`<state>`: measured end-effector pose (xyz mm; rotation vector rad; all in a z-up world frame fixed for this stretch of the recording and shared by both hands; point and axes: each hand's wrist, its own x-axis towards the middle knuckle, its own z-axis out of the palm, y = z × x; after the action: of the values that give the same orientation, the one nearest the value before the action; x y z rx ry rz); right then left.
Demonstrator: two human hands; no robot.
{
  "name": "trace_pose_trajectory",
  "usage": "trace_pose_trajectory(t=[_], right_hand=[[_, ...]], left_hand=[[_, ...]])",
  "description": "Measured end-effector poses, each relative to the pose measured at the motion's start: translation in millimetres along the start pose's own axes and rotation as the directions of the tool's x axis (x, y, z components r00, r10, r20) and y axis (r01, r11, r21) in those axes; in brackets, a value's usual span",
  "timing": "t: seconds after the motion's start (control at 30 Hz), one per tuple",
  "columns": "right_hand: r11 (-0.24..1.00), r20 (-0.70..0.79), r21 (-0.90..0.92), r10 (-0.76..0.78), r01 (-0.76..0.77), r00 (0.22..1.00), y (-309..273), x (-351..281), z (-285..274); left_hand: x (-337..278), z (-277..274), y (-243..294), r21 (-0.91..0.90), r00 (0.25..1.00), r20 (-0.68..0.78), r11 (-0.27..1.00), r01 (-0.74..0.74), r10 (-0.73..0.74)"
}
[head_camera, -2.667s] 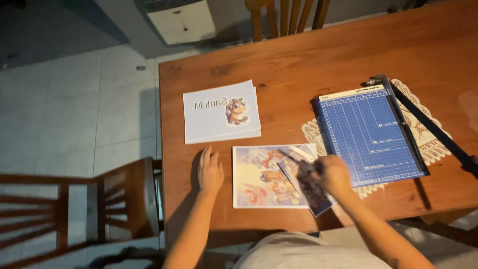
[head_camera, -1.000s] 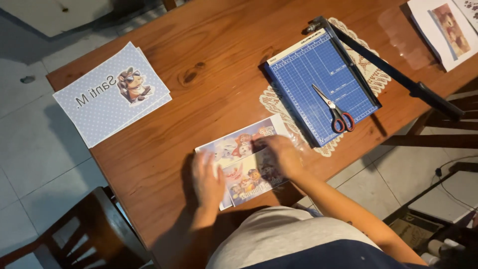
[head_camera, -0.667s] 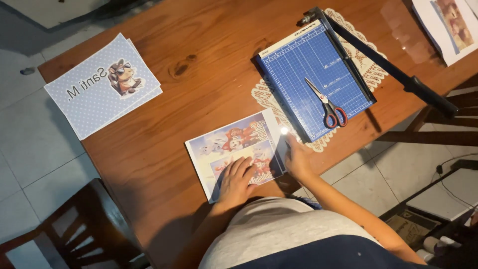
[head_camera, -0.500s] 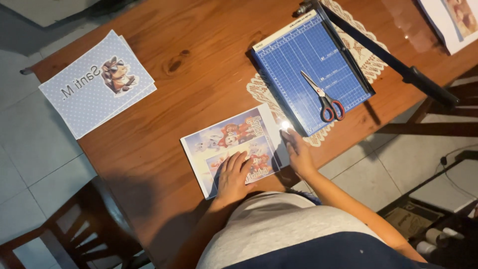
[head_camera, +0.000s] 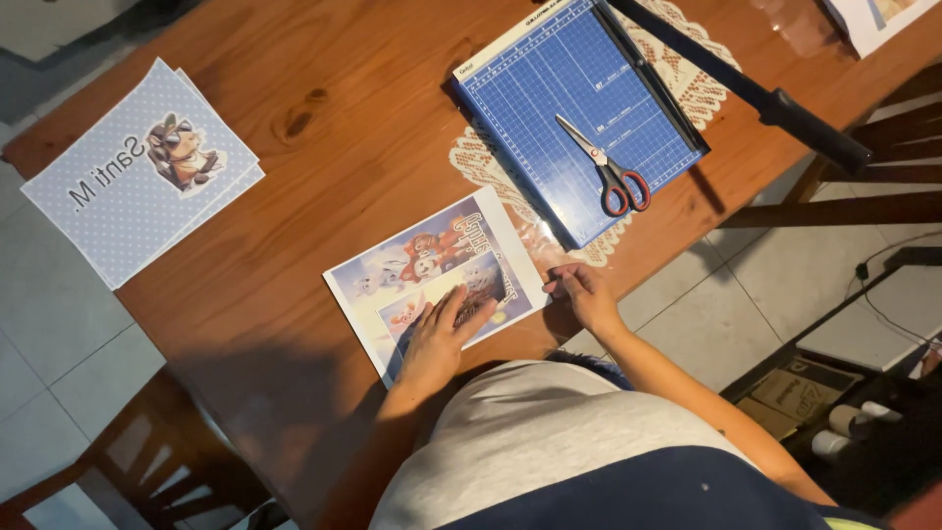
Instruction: Cutting printed designs from paper using scissors and folding them.
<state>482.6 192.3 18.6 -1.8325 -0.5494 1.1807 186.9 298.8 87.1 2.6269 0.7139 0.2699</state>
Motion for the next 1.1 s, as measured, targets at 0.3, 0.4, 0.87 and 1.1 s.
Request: trace_pose_trajectory(t=[0.3, 0.4, 0.87, 1.1], right_hand=[[1.0, -0.046, -0.001, 0.02, -0.02, 0.999, 11, 0, 0], [1.0, -0.065, 0.0, 0.018, -0.018, 0.998, 5, -4, 2], [0.995, -0.104, -0.009, 0.1, -0.101, 0.99, -3, -11, 7], [0.996, -0.13, -0.038, 0.07, -0.075, 0.989, 0, -7, 5]], left_hand=[[-6, 24, 1, 0.111, 0.998, -0.04, 0.993, -0.048, 0.053], [-10, 35, -2, 0.143, 0.998, -0.056, 0.989, -0.028, 0.036], [-6, 28, 2, 0.073, 0.997, -0.02, 0.995, 0.071, -0.069], [-4, 24, 1, 0.041, 0.996, -0.023, 0.995, 0.086, -0.085]])
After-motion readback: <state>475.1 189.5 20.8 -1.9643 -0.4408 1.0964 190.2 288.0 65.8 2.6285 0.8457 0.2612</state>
